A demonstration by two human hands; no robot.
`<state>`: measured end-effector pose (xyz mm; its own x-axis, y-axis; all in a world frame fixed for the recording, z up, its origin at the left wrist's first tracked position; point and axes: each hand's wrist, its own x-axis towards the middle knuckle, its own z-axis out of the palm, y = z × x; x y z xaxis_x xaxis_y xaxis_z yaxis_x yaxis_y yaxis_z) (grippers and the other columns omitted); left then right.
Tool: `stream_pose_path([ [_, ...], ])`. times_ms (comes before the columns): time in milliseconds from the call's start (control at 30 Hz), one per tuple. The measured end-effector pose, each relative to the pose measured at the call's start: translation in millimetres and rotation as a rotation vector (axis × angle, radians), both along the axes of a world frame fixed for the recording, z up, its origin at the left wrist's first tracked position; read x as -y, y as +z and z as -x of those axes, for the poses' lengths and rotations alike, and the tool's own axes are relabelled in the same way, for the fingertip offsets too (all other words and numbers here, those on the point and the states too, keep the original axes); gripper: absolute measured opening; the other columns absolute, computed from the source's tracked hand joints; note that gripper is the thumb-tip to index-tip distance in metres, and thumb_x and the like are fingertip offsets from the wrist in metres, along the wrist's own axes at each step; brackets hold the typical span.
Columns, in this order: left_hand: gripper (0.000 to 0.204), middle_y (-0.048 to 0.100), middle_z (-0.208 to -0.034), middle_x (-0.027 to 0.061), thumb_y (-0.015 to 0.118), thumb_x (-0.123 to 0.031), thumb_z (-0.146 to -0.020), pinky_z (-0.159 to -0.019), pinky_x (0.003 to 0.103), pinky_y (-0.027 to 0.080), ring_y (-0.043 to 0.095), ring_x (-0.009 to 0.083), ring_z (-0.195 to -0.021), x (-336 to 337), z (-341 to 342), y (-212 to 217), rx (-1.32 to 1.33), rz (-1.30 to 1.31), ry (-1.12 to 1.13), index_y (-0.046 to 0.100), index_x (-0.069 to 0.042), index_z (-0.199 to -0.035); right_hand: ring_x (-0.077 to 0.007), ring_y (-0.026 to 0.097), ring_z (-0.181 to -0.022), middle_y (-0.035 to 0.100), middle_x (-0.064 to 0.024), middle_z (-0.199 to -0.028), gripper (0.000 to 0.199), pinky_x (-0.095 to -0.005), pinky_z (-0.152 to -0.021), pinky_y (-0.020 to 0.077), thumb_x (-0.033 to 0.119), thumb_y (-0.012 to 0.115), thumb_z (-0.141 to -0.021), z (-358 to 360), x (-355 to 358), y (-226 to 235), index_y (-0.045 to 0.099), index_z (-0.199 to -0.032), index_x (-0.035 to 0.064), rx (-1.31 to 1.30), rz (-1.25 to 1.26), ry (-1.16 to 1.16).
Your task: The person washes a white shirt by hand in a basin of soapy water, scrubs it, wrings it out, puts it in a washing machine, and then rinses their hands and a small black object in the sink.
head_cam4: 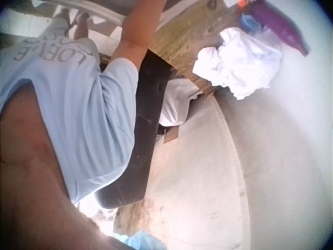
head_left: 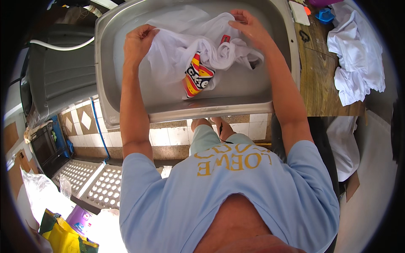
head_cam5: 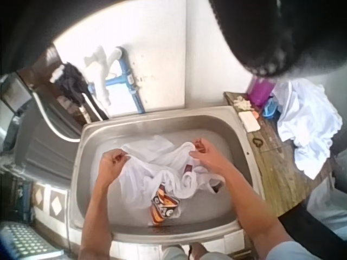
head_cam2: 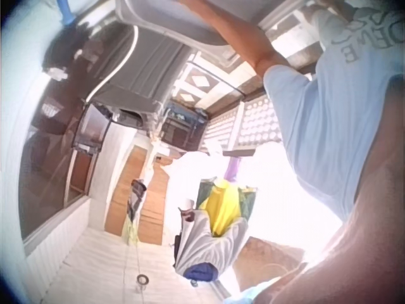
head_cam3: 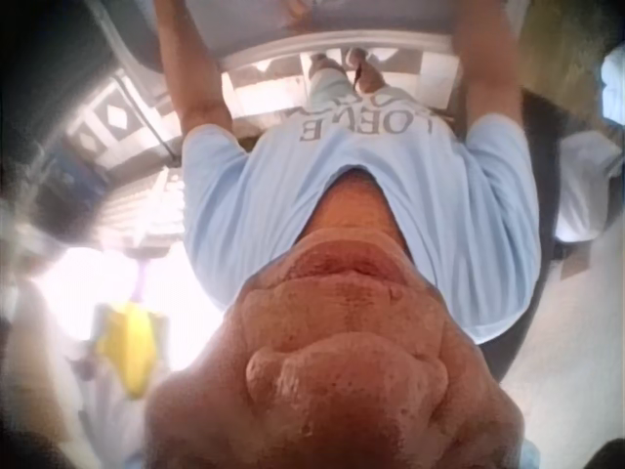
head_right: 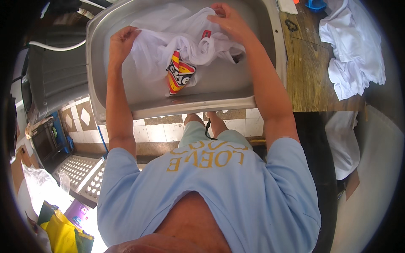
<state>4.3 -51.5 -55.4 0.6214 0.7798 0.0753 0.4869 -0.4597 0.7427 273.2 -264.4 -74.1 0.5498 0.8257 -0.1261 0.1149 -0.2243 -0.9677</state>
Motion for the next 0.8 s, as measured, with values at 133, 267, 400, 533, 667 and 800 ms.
stream_pose_path([
  [133,0.02,0.057,-0.066,-0.0018,0.072,-0.02,-0.08,-0.057,0.023,0.042,0.049,0.0072,-0.06,3.6,1.5,13.2,0.033,-0.233,0.042,0.067,-0.002,-0.087,-0.023,0.054,-0.101,0.058,-0.0098,-0.11,0.057,-0.0349,-0.085,0.0433,0.041,0.076,-0.069,20.4,5.1,16.9,0.059,-0.112,0.0078,0.549,0.14,0.139],
  [267,0.023,0.054,-0.068,-0.0014,0.076,-0.022,-0.075,-0.06,0.024,0.042,0.048,0.0092,-0.063,1.2,8.9,27.6,-0.14,-0.043,-0.131,0.064,-0.003,-0.079,-0.0281,0.054,-0.102,0.057,-0.0109,-0.113,0.055,-0.037,-0.085,0.0441,0.04,0.074,-0.069,58.0,8.3,23.5,0.06,-0.111,0.0087,0.732,0.24,0.446],
  [400,0.028,0.057,-0.082,0.0029,0.077,-0.02,-0.07,-0.071,0.027,0.044,0.053,0.0156,-0.077,20.8,5.7,17.2,-0.378,0.369,-0.563,0.061,-0.006,-0.089,-0.0287,0.058,-0.093,0.062,-0.0096,-0.105,0.046,-0.0374,-0.082,0.0459,0.029,0.066,-0.07,61.0,11.9,-0.2,0.061,-0.111,0.0093,0.968,0.205,0.466],
  [533,0.05,0.059,-0.106,0.008,0.073,-0.018,-0.07,-0.083,0.034,0.045,0.056,0.0275,-0.096,51.1,12.3,2.6,-0.517,-0.104,-0.601,0.05,-0.009,-0.114,-0.0273,0.062,-0.086,0.066,-0.0085,-0.095,0.042,-0.0366,-0.082,0.0474,0.019,0.06,-0.073,25.5,-1.8,0.4,0.061,-0.112,0.0069,0.43,0.237,0.38],
  [667,0.028,0.059,-0.091,0.0062,0.066,-0.018,-0.08,-0.078,0.029,0.044,0.055,0.022,-0.085,34.4,5.7,-9.3,-0.32,-0.045,-0.504,0.055,-0.006,-0.104,-0.0225,0.061,-0.091,0.065,-0.0104,-0.095,0.026,-0.0362,-0.083,0.0478,0.019,0.055,-0.08,-14.7,5.7,-20.2,0.064,-0.099,0.0039,-0.359,-0.367,-0.098],
  [800,0.017,0.054,-0.077,-0.0016,0.06,-0.02,-0.089,-0.067,0.025,0.04,0.047,0.0123,-0.071,20.6,-10.1,20.7,0.088,0.2,-0.402,0.058,-0.003,-0.094,-0.0265,0.063,-0.088,0.067,-0.0117,-0.092,0.022,-0.0384,-0.087,0.0478,0.013,0.054,-0.079,-48.2,26.4,21.4,0.063,-0.093,-0.0014,-0.843,-0.554,-0.153],
])
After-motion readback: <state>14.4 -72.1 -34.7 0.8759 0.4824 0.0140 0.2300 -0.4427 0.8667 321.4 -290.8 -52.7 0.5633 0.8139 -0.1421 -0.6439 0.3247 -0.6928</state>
